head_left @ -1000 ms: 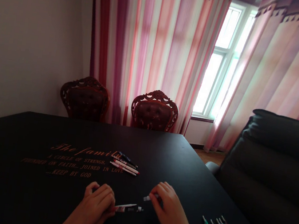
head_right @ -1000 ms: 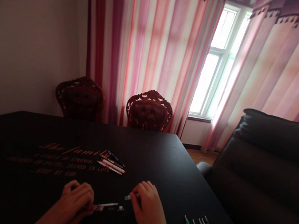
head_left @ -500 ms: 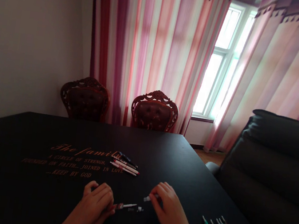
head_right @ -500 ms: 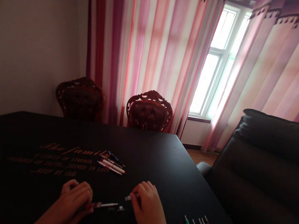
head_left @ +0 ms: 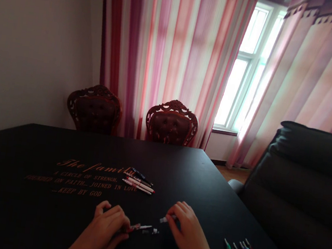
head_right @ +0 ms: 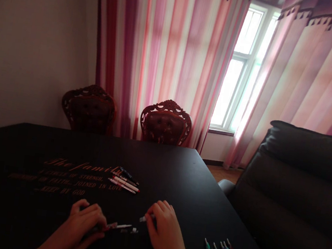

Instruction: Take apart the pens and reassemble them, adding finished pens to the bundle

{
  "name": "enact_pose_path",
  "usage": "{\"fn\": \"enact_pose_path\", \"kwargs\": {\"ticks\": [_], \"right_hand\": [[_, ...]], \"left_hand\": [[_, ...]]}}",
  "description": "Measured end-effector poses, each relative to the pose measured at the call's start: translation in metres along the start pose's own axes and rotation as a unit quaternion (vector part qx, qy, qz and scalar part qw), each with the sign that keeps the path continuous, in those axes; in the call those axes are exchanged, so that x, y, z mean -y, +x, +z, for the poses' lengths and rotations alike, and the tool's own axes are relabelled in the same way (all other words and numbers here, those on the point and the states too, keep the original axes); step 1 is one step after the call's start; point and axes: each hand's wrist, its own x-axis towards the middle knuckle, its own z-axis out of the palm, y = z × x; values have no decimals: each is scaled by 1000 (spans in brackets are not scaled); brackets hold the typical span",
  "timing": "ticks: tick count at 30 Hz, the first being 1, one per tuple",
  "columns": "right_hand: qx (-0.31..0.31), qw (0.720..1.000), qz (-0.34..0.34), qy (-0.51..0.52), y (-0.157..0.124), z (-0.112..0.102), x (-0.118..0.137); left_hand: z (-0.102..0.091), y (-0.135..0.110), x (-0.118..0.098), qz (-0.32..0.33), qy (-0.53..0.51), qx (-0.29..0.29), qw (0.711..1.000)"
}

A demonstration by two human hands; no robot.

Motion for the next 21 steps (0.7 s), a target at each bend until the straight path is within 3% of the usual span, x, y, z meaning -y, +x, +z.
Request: {"fn": "enact_pose_path", "kwargs": {"ticks": [11,18,21], "right_hand": [[11,1000,9,26,0,6,-12],[32,999,0,-1,-1,10,-14],[32,999,-8,-11,-2,12,-13]], "left_hand": [[-14,2,-20,50,8,100,994],[-14,2,-16,47,-5,64,997],[-6,2,-7,-12,-8,10,1000]]}}
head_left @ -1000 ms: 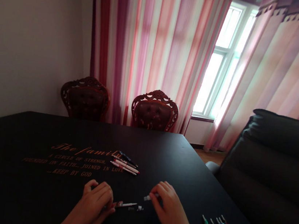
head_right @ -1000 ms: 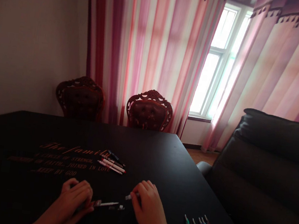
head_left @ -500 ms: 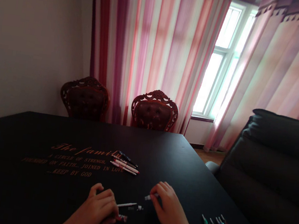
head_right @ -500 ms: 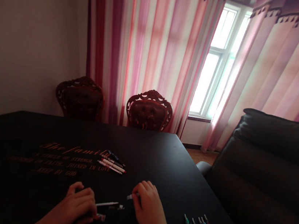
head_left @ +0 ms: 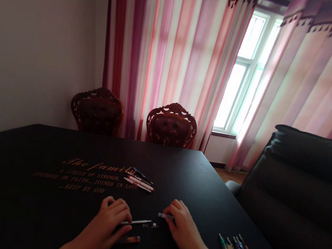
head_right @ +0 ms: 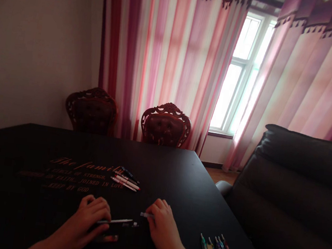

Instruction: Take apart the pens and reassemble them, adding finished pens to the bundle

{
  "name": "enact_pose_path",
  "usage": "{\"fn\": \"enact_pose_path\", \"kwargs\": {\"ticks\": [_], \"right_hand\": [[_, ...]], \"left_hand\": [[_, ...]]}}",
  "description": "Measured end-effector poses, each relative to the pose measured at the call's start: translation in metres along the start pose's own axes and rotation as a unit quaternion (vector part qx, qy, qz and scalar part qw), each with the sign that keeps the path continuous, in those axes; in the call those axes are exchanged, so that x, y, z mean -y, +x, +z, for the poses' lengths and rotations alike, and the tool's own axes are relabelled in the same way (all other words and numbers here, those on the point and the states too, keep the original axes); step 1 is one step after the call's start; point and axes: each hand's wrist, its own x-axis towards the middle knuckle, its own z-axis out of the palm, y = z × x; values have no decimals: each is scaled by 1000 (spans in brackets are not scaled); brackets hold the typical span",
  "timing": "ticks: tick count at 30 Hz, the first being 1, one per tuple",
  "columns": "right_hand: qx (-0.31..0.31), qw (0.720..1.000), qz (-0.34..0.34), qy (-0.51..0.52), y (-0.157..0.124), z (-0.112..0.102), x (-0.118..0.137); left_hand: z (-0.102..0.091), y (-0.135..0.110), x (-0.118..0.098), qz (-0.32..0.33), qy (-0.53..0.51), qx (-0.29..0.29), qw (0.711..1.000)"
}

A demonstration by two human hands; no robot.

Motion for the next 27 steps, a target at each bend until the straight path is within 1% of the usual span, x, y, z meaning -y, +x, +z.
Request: {"fn": "enact_pose_path", "kwargs": {"ticks": [1,3,6,16,27], "right_hand": [[-3,1000,0,-2,0,1,1],[-11,1000,2,-6,-1,3,2],[-23,1000,9,-8,0,6,2],[-46,999,20,-7,2,11,-1],[-49,998,10,-38,-9,5,12]], "left_hand": [[3,0,3,-28,0,-18,999],[9,1,9,-63,2,-38,997],[14,3,14,-85,3,-44,995],[12,4,13,-113,-7,-42,993],[15,4,13,-116,3,-41,992]]}}
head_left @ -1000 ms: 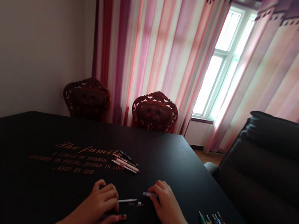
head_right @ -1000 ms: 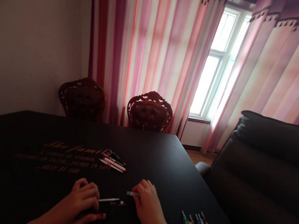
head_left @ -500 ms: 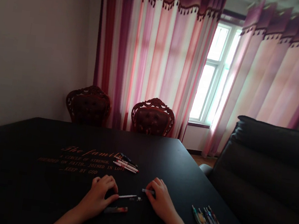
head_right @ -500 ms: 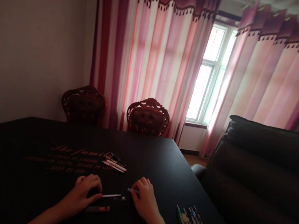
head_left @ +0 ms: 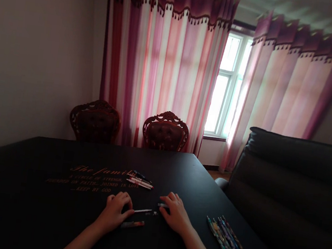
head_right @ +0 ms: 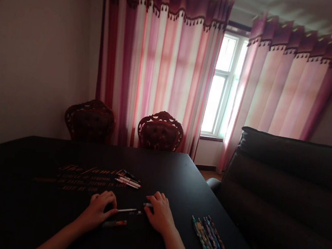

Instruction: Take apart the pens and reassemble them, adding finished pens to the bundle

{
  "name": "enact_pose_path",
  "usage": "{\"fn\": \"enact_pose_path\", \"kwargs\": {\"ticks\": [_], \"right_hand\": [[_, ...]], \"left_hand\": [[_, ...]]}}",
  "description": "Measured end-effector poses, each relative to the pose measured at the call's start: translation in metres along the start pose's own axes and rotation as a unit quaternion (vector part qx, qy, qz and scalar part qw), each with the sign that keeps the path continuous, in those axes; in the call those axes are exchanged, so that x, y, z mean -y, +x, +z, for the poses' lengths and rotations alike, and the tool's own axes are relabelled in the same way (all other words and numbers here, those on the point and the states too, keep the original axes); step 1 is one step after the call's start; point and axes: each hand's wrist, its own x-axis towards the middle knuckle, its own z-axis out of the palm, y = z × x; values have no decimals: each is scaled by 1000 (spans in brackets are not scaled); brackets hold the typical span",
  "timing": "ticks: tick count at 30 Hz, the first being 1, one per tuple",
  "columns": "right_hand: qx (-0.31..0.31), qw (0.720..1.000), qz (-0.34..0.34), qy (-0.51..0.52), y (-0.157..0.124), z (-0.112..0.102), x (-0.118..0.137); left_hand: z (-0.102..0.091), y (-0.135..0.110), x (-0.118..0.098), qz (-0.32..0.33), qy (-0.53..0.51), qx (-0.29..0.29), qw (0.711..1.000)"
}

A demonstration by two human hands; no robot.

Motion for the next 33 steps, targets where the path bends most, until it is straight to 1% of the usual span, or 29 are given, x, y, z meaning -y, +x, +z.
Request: {"fn": "enact_pose_path", "kwargs": {"ticks": [7,15,19,23,25,28,33], "right_hand": [[-16,1000,11,-12,1,5,0],[-26,999,23,-11,7,12,-11],[-28,999,19,-12,9,12,-13],[-37,999,16,-20,7,10,-10],[-56,998,27,-33,5,8,-8],[-85,993,60,-63,5,8,-7],[-99,984,111,-95,7,12,-15]], "left_hand": [[1,0,1,1,7,-2,1000],[2,1,3,-1,6,0,1000],[2,1,2,-3,1,-1,1000],[1,1,2,-5,-4,0,1000],[1,1,3,-4,-5,1,1000],[1,2,3,-3,-5,3,1000],[2,3,4,0,-4,0,1000]]}}
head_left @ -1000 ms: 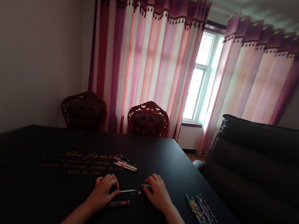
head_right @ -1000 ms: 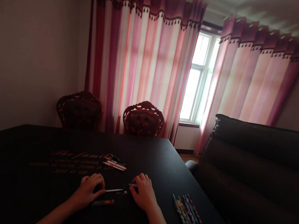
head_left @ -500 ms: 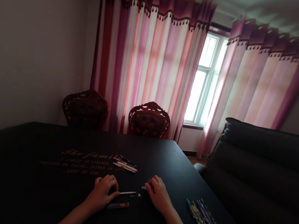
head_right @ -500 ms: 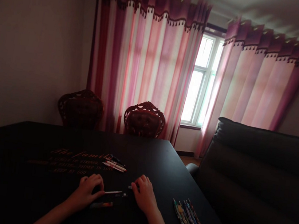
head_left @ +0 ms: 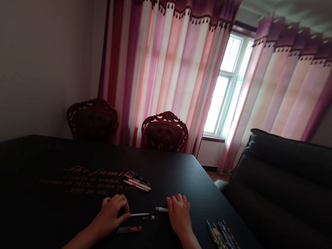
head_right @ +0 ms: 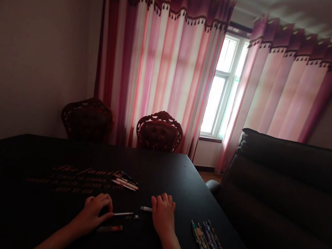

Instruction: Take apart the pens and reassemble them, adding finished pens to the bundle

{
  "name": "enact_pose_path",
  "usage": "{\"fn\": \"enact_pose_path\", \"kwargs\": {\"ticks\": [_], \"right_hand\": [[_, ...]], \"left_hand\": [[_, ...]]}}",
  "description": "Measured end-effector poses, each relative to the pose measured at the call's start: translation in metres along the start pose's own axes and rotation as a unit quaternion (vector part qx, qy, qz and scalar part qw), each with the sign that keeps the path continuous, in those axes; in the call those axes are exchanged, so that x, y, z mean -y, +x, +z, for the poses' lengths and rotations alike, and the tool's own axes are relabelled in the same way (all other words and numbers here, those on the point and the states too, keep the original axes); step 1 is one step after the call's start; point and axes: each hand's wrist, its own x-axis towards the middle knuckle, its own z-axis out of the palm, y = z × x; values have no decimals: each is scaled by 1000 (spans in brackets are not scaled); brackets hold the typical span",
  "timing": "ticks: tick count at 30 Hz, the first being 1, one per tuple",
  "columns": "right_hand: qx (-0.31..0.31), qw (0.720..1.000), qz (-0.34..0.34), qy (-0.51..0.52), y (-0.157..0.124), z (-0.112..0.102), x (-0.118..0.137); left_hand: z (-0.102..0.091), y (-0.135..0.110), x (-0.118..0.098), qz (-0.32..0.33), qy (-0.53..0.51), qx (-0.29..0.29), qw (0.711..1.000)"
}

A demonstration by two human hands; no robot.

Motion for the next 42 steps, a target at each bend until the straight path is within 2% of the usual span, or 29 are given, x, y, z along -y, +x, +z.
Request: {"fn": "enact_pose_path", "kwargs": {"ticks": [6,17,20,26,30,42], "right_hand": [[-20,996,78,-33,3,6,-9],[-41,988,144,-43,4,8,-11],[-30,992,123,-24,3,6,-11],[36,998,9,53,-2,-1,-3],[68,993,-39,89,-6,-7,2],[76,979,-67,176,-4,-7,9]], "left_hand": [[1,0,1,1,2,4,1000],[2,0,2,-8,0,3,1000],[2,0,2,-8,-2,-1,1000],[2,-1,3,-13,-7,-10,1000],[3,1,6,-23,-9,-25,999],[9,1,13,-29,-27,-41,998]]}}
